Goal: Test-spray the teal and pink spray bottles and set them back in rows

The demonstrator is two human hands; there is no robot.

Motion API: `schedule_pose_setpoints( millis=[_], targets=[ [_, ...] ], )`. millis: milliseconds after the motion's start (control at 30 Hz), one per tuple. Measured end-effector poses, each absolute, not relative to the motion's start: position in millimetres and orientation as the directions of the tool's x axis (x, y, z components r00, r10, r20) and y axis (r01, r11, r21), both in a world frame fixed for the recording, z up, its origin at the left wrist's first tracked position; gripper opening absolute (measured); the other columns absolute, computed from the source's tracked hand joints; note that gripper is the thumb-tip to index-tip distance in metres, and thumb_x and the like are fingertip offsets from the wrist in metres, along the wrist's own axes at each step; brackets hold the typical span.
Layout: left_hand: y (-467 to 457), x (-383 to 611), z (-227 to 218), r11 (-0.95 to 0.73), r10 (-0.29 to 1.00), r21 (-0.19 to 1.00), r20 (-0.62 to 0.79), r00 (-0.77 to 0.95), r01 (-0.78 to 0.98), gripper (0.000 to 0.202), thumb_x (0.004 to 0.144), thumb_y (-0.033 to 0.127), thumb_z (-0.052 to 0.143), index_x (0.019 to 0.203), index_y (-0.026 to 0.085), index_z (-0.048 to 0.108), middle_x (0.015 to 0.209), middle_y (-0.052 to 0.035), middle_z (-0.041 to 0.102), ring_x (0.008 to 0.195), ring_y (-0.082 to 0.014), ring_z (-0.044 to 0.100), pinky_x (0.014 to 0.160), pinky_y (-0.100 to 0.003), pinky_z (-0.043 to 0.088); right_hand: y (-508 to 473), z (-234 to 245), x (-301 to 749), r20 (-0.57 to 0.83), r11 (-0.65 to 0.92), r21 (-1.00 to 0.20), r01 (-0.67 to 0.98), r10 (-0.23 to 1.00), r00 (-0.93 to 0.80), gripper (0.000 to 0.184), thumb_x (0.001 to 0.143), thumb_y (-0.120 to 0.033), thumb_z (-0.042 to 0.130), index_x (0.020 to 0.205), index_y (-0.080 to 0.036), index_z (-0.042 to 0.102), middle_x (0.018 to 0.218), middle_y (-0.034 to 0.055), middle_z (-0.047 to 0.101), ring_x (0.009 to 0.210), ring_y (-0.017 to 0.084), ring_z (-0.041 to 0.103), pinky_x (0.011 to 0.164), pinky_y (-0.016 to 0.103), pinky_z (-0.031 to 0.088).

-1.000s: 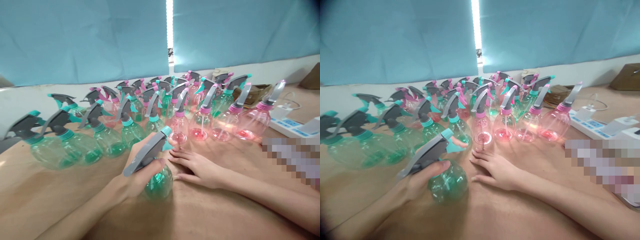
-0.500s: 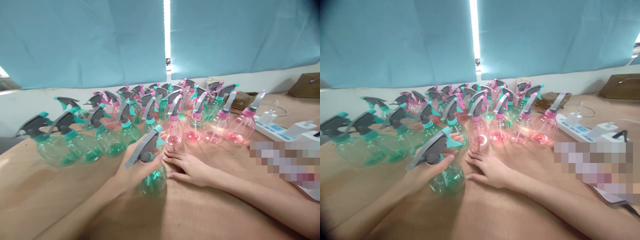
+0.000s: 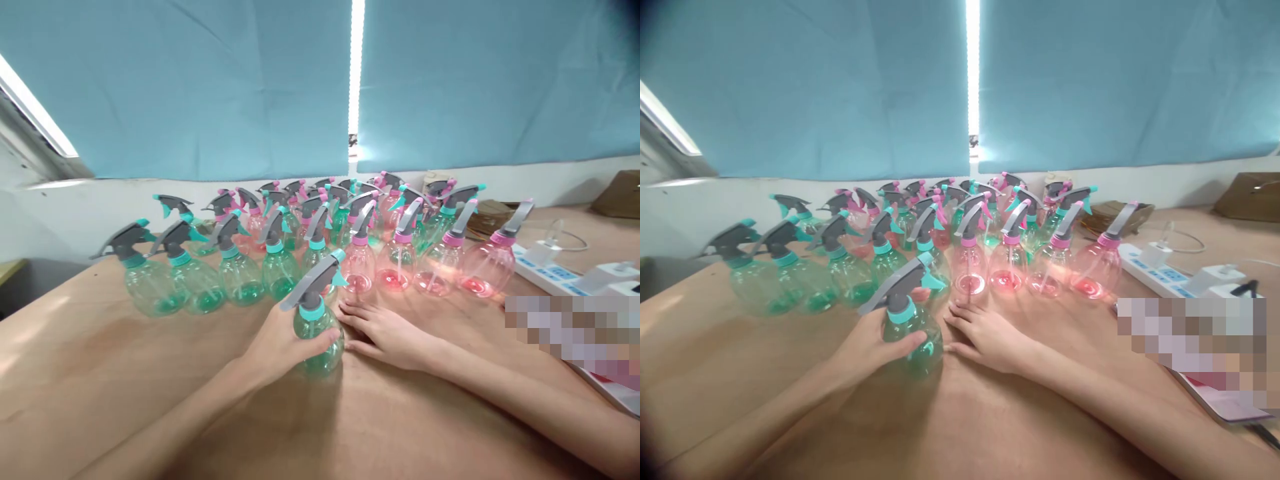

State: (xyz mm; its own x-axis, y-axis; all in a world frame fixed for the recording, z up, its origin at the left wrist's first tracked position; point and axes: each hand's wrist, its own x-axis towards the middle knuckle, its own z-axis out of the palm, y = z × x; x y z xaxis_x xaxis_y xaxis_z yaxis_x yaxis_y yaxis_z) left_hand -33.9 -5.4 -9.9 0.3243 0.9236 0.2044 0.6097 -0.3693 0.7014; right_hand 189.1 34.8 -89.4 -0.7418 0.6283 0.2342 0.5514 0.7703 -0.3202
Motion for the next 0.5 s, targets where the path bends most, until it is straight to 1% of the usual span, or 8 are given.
schedule_pose_setpoints(
  millis=[67, 100, 200, 267, 333, 400, 500],
  targets=[
    [-9, -37, -10, -0.386, 0.915, 0.704, 0.212, 0.342, 0.596, 0.04, 0.079, 0.032, 0.07, 0.116, 0.019, 0.061, 0.121, -0.0094, 0.07, 0.115, -0.0312, 0.063, 0.095, -0.045, 0.052, 35, -86, 186, 0.231, 0.775, -0.298, 0.558, 0.625, -0.745, 0.051, 0.099, -0.05, 0.044, 0.135, -0.016, 0.056, 0.138, 0.0167, 0.059, 0.13, 0.033, 0.052, 0.106, 0.051, 0.045],
    [-11, -39, -10, -0.39, 0.913, 0.705, 0.213, 0.347, 0.593, 0.04, 0.079, 0.031, 0.07, 0.116, 0.02, 0.061, 0.123, -0.0095, 0.07, 0.115, -0.0311, 0.063, 0.095, -0.045, 0.052, 35, -84, 183, 0.23, 0.777, -0.287, 0.56, 0.623, -0.747, 0.047, 0.099, -0.048, 0.045, 0.131, -0.017, 0.059, 0.135, 0.0161, 0.061, 0.126, 0.033, 0.056, 0.103, 0.05, 0.047],
    [-19, -49, -8, -0.389, 0.91, 0.708, 0.197, 0.365, 0.589, 0.038, 0.078, 0.027, 0.069, 0.115, 0.021, 0.061, 0.114, -0.0067, 0.072, 0.107, -0.03, 0.065, 0.087, -0.043, 0.055, 34, -79, 173, 0.218, 0.782, -0.235, 0.577, 0.621, -0.753, 0.032, 0.098, -0.04, 0.05, 0.115, -0.019, 0.067, 0.122, 0.0136, 0.069, 0.109, 0.031, 0.066, 0.09, 0.046, 0.054],
    [-25, -61, -8, -0.391, 0.91, 0.711, 0.203, 0.361, 0.585, 0.038, 0.079, 0.028, 0.069, 0.115, 0.021, 0.061, 0.113, -0.0056, 0.071, 0.106, -0.0294, 0.066, 0.084, -0.041, 0.055, 33, -75, 161, 0.21, 0.781, -0.195, 0.593, 0.624, -0.752, 0.025, 0.098, -0.033, 0.05, 0.106, -0.019, 0.069, 0.109, 0.0114, 0.073, 0.097, 0.029, 0.069, 0.082, 0.044, 0.055],
    [-31, -77, -9, -0.388, 0.916, 0.705, 0.224, 0.333, 0.594, 0.039, 0.079, 0.031, 0.071, 0.115, 0.022, 0.061, 0.116, -0.0059, 0.069, 0.106, -0.0294, 0.065, 0.086, -0.04, 0.055, 31, -70, 145, 0.208, 0.778, -0.157, 0.608, 0.628, -0.75, 0.023, 0.098, -0.028, 0.048, 0.101, -0.019, 0.069, 0.096, 0.0095, 0.075, 0.087, 0.027, 0.07, 0.074, 0.04, 0.055],
    [-39, -96, -9, -0.391, 0.918, 0.683, 0.245, 0.311, 0.617, 0.038, 0.08, 0.032, 0.072, 0.116, 0.024, 0.061, 0.117, -0.0052, 0.069, 0.106, -0.0287, 0.065, 0.088, -0.04, 0.054, 30, -64, 126, 0.217, 0.779, -0.128, 0.614, 0.626, -0.749, 0.024, 0.098, -0.026, 0.047, 0.099, -0.019, 0.069, 0.09, 0.009, 0.074, 0.083, 0.026, 0.069, 0.07, 0.038, 0.054],
    [-54, -127, -5, -0.393, 0.918, 0.665, 0.25, 0.307, 0.635, 0.038, 0.082, 0.03, 0.069, 0.119, 0.027, 0.059, 0.113, -0.002, 0.071, 0.103, -0.0262, 0.067, 0.087, -0.037, 0.054, 29, -52, 92, 0.249, 0.792, -0.108, 0.601, 0.607, -0.755, 0.025, 0.098, -0.028, 0.046, 0.099, -0.019, 0.07, 0.094, 0.0097, 0.075, 0.086, 0.026, 0.069, 0.07, 0.037, 0.053]
  ],
)
